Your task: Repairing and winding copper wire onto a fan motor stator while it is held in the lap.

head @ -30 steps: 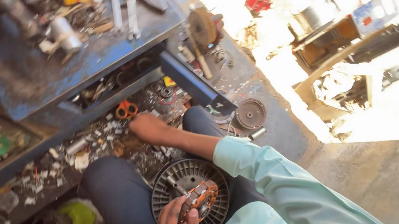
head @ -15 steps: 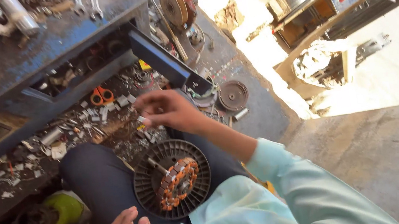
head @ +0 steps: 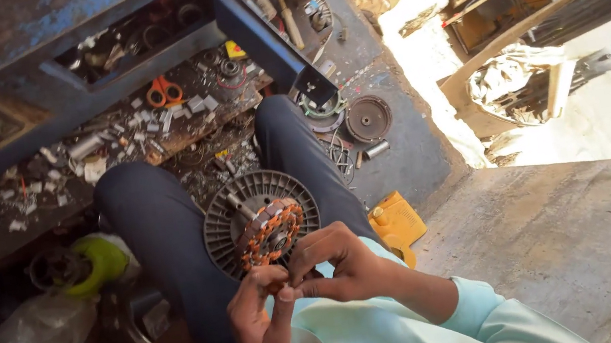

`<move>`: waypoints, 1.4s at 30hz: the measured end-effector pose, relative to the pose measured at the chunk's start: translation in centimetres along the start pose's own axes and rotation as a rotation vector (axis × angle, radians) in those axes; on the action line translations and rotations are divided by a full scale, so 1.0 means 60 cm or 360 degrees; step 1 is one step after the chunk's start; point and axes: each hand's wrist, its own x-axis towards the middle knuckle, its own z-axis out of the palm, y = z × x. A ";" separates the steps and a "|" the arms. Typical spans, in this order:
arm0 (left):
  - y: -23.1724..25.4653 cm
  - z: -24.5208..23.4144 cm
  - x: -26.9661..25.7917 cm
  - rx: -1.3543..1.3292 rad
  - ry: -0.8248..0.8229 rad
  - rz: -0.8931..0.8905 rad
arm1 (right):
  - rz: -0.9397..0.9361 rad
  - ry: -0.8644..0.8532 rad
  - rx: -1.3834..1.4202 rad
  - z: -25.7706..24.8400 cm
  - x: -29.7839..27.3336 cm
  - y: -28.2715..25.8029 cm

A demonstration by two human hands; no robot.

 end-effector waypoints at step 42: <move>-0.194 0.001 0.019 0.0497 0.0674 0.0837 | -0.0643 -0.0328 -0.1310 -0.023 0.120 0.072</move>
